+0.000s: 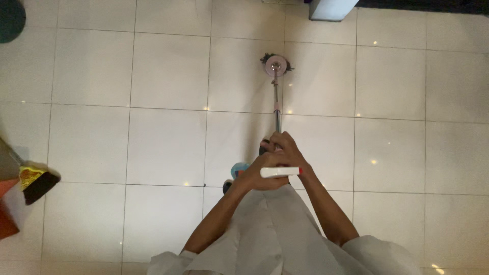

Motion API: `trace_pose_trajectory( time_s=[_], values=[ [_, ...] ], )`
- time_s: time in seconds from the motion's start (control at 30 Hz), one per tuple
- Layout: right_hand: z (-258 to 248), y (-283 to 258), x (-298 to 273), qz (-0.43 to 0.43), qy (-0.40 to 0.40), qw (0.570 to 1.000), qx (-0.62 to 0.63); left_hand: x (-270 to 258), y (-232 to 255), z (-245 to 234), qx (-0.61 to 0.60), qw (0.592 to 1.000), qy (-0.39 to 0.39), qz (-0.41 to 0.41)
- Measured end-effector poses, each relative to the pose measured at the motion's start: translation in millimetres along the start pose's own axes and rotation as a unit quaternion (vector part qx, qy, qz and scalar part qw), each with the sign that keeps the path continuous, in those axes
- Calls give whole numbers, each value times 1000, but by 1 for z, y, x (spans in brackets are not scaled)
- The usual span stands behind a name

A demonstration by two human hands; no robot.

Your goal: The person holds a spray bottle and a mop, applying cleaner to the tiled floor and then wiping the surface with the mop head in a circular and back-and-forth motion.

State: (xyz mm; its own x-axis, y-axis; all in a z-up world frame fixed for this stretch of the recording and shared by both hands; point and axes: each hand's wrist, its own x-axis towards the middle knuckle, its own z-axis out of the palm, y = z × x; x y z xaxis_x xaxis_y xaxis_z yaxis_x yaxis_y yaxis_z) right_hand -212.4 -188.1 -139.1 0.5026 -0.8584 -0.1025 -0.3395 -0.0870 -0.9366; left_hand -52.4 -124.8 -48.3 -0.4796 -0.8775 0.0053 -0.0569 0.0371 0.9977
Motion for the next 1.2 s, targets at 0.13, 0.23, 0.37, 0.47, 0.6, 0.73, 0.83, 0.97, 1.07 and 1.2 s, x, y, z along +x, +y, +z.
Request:
trace_pose_trajectory(
  time_s=[0.13, 0.23, 0.37, 0.47, 0.6, 0.73, 0.83, 0.97, 1.07, 1.2],
  values=[
    [38, -49, -60, -7, -35, 990, -139, -68, 37, 6, 60, 994, -89, -31],
    [63, -56, -98, -73, -52, 989, -117, -107, 53, 15, 66, 989, -132, -33],
    [84, -49, -119, -89, 6, 994, -61, -121, 53, 24, 37, 994, -105, -14],
    [81, -33, -110, -68, 12, 994, -82, -115, 42, 28, -3, 998, -65, 2],
    [54, 6, -87, -119, -31, 986, -113, -83, 10, 34, 45, 996, -74, -17],
    [28, 54, -44, -108, -39, 980, -160, -35, -40, 38, 77, 995, -54, -10],
    [1, 76, -10, -137, -26, 989, -58, 8, -74, 31, 49, 998, -26, -4],
    [-42, 101, 51, -107, -46, 989, -88, 73, -97, 14, -12, 998, -10, -69],
    [-71, 117, 90, -102, -54, 989, -88, 119, -102, -1, -10, 997, 3, -73],
    [-94, 119, 116, -97, -73, 990, 72, 157, -94, -10, 39, 994, 3, -107]
  ],
)
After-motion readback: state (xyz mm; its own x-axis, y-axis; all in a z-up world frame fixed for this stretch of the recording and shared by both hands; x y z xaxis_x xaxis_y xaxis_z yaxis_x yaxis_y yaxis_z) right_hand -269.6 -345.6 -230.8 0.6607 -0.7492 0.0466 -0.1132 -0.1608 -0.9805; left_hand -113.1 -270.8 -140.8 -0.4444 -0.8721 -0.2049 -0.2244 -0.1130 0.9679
